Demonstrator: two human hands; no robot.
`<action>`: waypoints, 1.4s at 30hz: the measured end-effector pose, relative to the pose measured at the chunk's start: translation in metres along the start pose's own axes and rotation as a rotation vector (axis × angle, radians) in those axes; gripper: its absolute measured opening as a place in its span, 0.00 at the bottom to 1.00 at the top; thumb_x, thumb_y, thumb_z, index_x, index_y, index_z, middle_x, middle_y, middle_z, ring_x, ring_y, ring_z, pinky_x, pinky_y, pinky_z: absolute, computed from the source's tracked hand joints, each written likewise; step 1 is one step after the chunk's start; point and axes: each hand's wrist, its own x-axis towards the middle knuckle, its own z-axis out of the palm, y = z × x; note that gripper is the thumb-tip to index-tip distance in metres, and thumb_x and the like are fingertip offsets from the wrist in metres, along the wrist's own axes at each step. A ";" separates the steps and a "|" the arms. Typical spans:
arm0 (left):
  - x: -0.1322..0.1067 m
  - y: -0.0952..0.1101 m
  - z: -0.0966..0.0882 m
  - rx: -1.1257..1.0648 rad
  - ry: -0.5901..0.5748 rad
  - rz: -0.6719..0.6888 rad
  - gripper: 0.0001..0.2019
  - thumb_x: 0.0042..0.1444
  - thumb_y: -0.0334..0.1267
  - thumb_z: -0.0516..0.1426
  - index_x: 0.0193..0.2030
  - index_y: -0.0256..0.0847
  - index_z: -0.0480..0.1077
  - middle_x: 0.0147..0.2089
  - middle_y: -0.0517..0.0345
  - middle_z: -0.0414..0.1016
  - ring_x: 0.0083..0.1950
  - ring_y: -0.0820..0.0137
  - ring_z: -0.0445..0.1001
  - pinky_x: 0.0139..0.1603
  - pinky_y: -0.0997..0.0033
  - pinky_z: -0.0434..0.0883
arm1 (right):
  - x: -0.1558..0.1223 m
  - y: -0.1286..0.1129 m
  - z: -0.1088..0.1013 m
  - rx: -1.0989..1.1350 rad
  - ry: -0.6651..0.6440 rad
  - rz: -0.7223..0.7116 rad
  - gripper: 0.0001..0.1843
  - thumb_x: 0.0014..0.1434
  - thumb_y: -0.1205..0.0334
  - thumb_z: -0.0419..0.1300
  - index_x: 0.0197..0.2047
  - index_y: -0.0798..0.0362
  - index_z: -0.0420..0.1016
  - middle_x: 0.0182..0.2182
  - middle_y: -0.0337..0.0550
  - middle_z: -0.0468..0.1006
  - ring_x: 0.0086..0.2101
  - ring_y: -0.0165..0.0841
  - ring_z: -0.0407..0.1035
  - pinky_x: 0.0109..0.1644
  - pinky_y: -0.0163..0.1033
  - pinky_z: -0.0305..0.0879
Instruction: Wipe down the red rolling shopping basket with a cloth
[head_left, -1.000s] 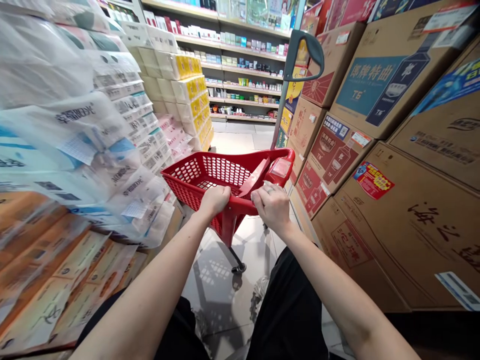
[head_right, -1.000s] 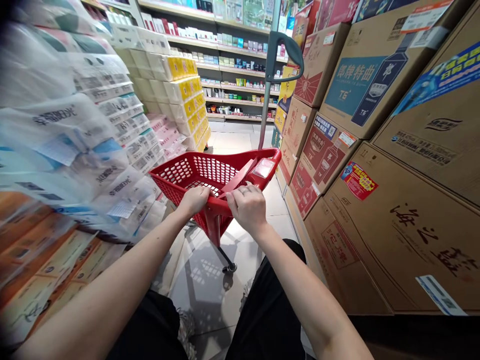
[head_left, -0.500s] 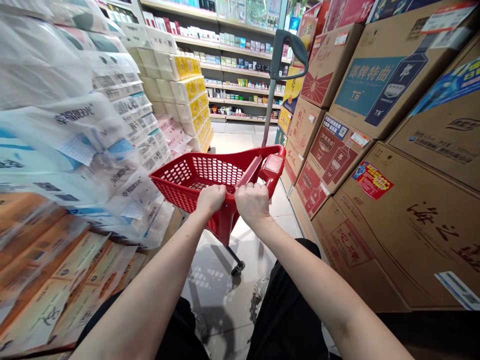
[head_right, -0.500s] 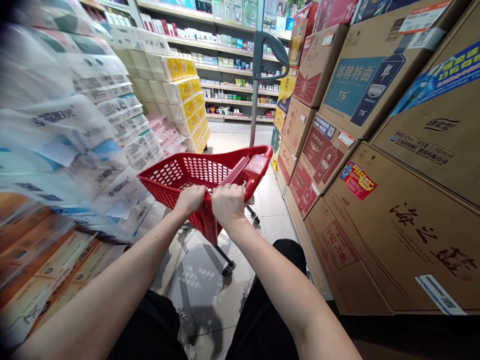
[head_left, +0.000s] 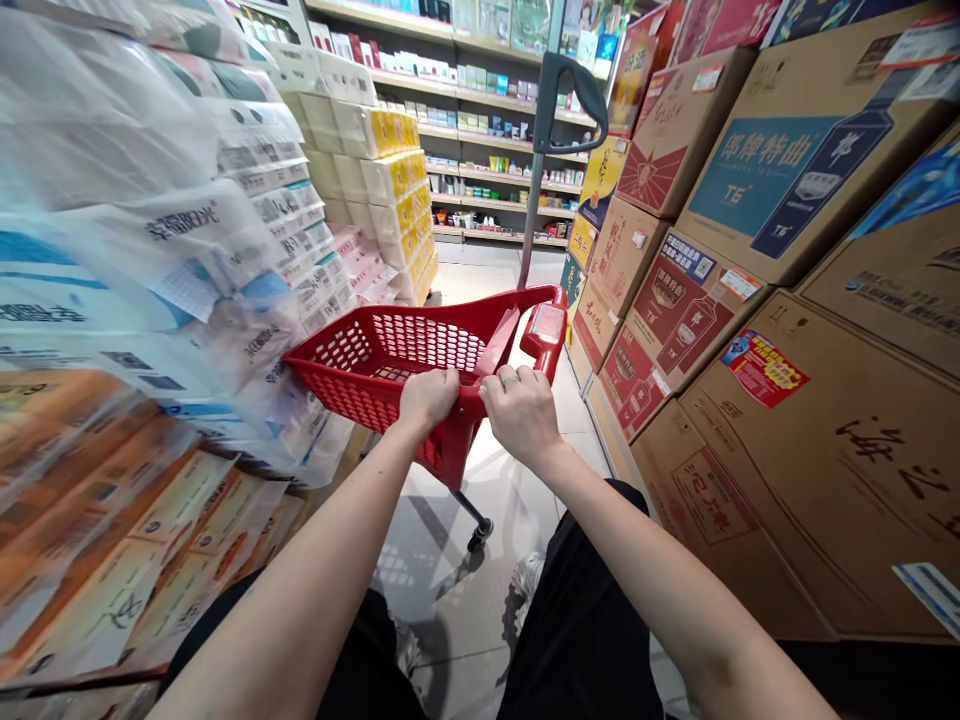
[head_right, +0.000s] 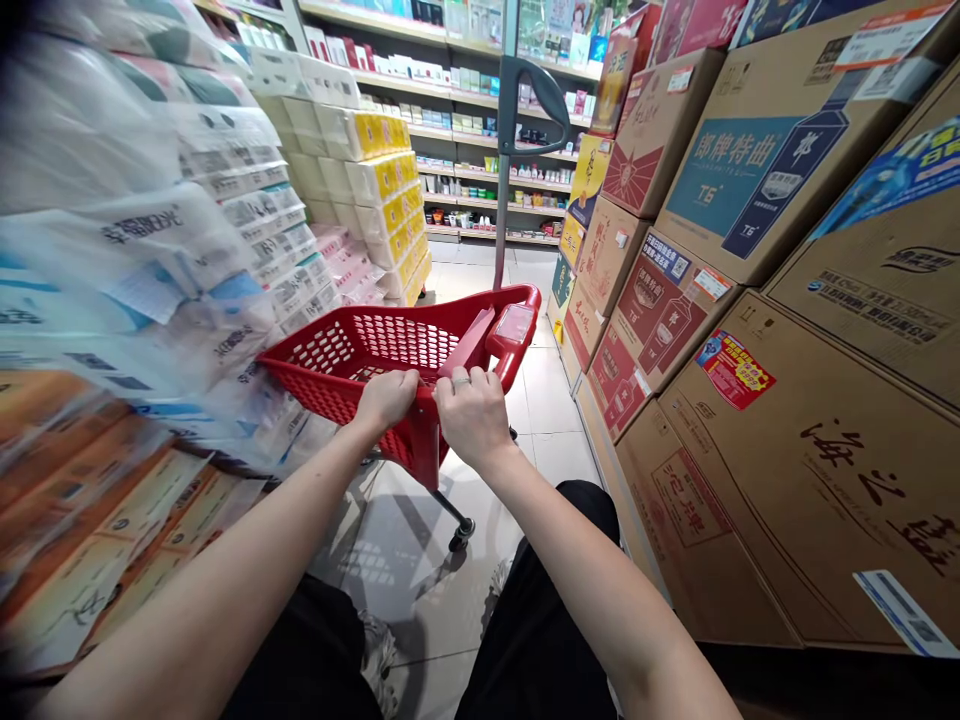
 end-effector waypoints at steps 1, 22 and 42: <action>0.000 -0.001 0.001 0.025 -0.009 0.009 0.26 0.62 0.37 0.35 0.41 0.33 0.74 0.46 0.39 0.78 0.51 0.55 0.74 0.50 0.59 0.66 | -0.001 0.001 -0.001 0.005 -0.006 -0.006 0.20 0.70 0.58 0.40 0.42 0.54 0.71 0.41 0.51 0.74 0.40 0.39 0.63 0.44 0.45 0.52; -0.019 0.031 0.005 -0.032 -0.004 0.140 0.29 0.64 0.43 0.33 0.35 0.37 0.74 0.41 0.44 0.79 0.45 0.59 0.76 0.45 0.63 0.66 | 0.012 0.020 -0.005 -0.032 -0.240 0.033 0.20 0.66 0.64 0.43 0.41 0.59 0.76 0.35 0.56 0.80 0.34 0.43 0.75 0.36 0.42 0.62; 0.012 0.048 0.012 -0.154 -0.452 0.098 0.25 0.55 0.51 0.41 0.36 0.41 0.75 0.47 0.45 0.78 0.44 0.56 0.76 0.42 0.63 0.67 | -0.005 0.063 -0.019 0.007 -0.307 0.295 0.26 0.71 0.50 0.36 0.41 0.51 0.72 0.38 0.45 0.79 0.38 0.35 0.74 0.37 0.36 0.60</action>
